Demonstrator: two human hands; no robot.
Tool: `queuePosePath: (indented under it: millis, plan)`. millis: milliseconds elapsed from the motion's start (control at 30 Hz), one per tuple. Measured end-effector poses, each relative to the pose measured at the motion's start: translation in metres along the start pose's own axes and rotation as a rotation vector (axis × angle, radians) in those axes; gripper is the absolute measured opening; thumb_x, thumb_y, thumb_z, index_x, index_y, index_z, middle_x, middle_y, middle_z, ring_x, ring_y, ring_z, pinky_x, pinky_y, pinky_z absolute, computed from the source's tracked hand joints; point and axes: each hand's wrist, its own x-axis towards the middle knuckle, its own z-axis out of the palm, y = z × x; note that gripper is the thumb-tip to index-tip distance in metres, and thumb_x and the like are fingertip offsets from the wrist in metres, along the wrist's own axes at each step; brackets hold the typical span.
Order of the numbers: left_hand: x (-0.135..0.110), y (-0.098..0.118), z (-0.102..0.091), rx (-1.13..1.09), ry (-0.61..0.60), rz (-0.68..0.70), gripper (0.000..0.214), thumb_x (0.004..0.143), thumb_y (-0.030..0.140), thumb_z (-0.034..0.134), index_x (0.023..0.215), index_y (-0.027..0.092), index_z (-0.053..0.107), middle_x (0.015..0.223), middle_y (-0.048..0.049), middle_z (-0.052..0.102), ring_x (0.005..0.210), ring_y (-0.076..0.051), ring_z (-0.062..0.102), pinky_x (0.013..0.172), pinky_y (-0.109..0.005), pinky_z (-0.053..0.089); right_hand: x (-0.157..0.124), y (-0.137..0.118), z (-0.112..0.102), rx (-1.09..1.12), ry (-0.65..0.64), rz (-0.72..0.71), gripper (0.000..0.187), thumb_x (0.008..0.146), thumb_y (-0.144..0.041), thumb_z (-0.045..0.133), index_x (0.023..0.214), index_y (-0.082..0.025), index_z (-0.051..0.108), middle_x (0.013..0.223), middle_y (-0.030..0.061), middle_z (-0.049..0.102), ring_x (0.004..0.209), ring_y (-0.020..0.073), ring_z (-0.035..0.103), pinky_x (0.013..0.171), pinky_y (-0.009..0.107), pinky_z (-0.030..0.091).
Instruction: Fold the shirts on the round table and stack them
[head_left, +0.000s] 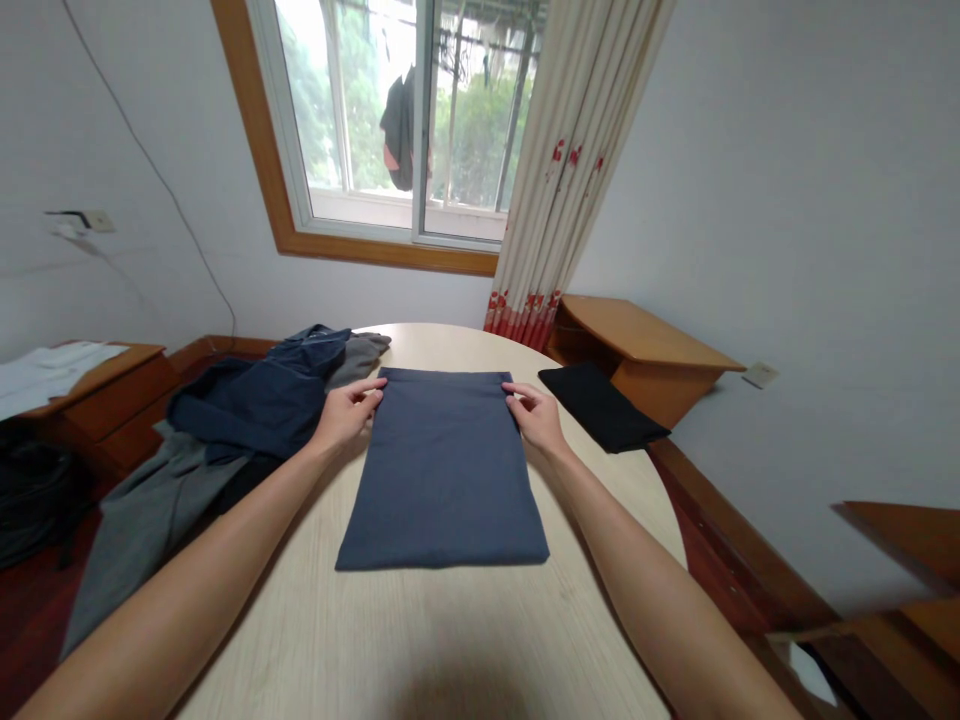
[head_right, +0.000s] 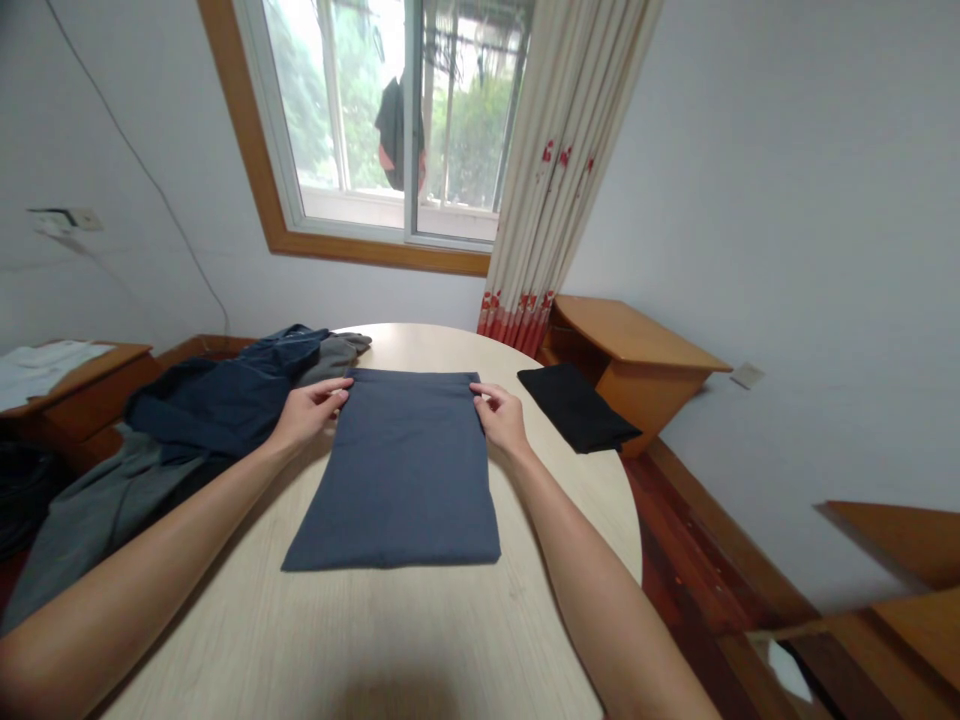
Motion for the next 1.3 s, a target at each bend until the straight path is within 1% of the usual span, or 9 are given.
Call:
queuePosePath:
  millis: [233, 500, 633, 800, 900, 1000, 1067, 1200, 1300]
  plan:
    - [0.002, -0.012, 0.006, 0.305, -0.082, 0.061, 0.058, 0.072, 0.045, 0.07, 0.119, 0.01, 0.073, 0.103, -0.0128, 0.074, 0.087, -0.024, 0.067, 0.087, -0.036, 0.052, 0.008, 0.02, 0.009, -0.241, -0.125, 0.024, 0.042, 0.081, -0.026, 0.059, 0.119, -0.013, 0.07, 0.119, 0.0114, 0.07, 0.076, 0.0146, 0.06, 0.082, 0.031, 0.05]
    - [0.005, -0.02, 0.005, 0.237, -0.003, 0.111, 0.064, 0.074, 0.04, 0.066, 0.13, 0.009, 0.065, 0.119, -0.0148, 0.07, 0.083, -0.021, 0.064, 0.083, -0.035, 0.053, 0.004, 0.015, 0.012, -0.204, -0.045, -0.158, 0.047, 0.085, -0.026, 0.056, 0.13, -0.015, 0.065, 0.141, 0.0146, 0.057, 0.106, 0.0224, 0.062, 0.09, 0.037, 0.051]
    - [0.005, -0.019, 0.004, 0.404, -0.053, 0.144, 0.057, 0.077, 0.034, 0.062, 0.128, 0.01, 0.066, 0.134, -0.0164, 0.062, 0.084, -0.021, 0.065, 0.088, -0.038, 0.054, 0.003, 0.012, 0.013, -0.341, -0.075, -0.144, 0.05, 0.087, -0.022, 0.053, 0.135, -0.014, 0.061, 0.144, 0.0164, 0.054, 0.123, 0.0255, 0.057, 0.102, 0.041, 0.046]
    - [-0.013, -0.001, 0.015, 0.784, -0.11, 0.397, 0.047, 0.089, 0.03, 0.051, 0.132, 0.017, 0.064, 0.149, -0.0124, 0.052, 0.131, -0.032, 0.049, 0.111, -0.048, 0.038, -0.013, -0.019, 0.022, -0.7, -0.135, -0.152, 0.055, 0.093, -0.027, 0.051, 0.147, -0.014, 0.049, 0.154, 0.0169, 0.044, 0.139, 0.0299, 0.04, 0.115, 0.047, 0.031]
    - [-0.028, 0.006, 0.032, 0.872, -0.339, 0.549, 0.049, 0.097, 0.041, 0.042, 0.14, 0.024, 0.058, 0.158, -0.0057, 0.042, 0.144, -0.03, 0.036, 0.12, -0.052, 0.024, -0.031, -0.039, 0.039, -0.724, -0.325, -0.306, 0.057, 0.097, -0.039, 0.048, 0.151, -0.02, 0.044, 0.157, 0.0123, 0.04, 0.145, 0.028, 0.034, 0.119, 0.049, 0.022]
    - [-0.033, 0.004, 0.041, 0.958, -0.54, 0.467, 0.058, 0.097, 0.051, 0.04, 0.149, 0.027, 0.048, 0.163, -0.0045, 0.03, 0.151, -0.031, 0.022, 0.121, -0.057, 0.015, -0.042, -0.042, 0.055, -0.728, -0.543, -0.341, 0.062, 0.099, -0.051, 0.043, 0.153, -0.023, 0.04, 0.161, 0.0098, 0.034, 0.15, 0.0275, 0.026, 0.122, 0.053, 0.012]
    - [-0.028, -0.001, 0.038, 1.002, -0.564, 0.336, 0.065, 0.097, 0.057, 0.037, 0.154, 0.026, 0.04, 0.165, -0.0062, 0.023, 0.153, -0.033, 0.016, 0.12, -0.059, 0.015, -0.038, -0.035, 0.058, -0.751, -0.584, -0.265, 0.065, 0.099, -0.057, 0.039, 0.155, -0.024, 0.037, 0.163, 0.0091, 0.03, 0.152, 0.0282, 0.021, 0.122, 0.056, 0.01]
    - [-0.012, -0.009, 0.022, 1.046, -0.512, 0.145, 0.075, 0.096, 0.063, 0.033, 0.159, 0.022, 0.028, 0.166, -0.0089, 0.015, 0.154, -0.033, 0.01, 0.12, -0.059, 0.012, -0.016, -0.013, 0.043, -0.782, -0.518, -0.068, 0.071, 0.098, -0.063, 0.038, 0.157, -0.023, 0.032, 0.165, 0.0084, 0.022, 0.153, 0.0282, 0.017, 0.122, 0.056, 0.009]
    - [-0.004, -0.014, 0.012, 1.065, -0.457, 0.082, 0.072, 0.097, 0.059, 0.031, 0.158, 0.021, 0.029, 0.166, -0.0099, 0.016, 0.153, -0.032, 0.013, 0.12, -0.058, 0.011, -0.004, 0.001, 0.027, -0.786, -0.449, 0.054, 0.074, 0.098, -0.064, 0.035, 0.157, -0.02, 0.03, 0.165, 0.0091, 0.02, 0.153, 0.0273, 0.017, 0.121, 0.056, 0.011]
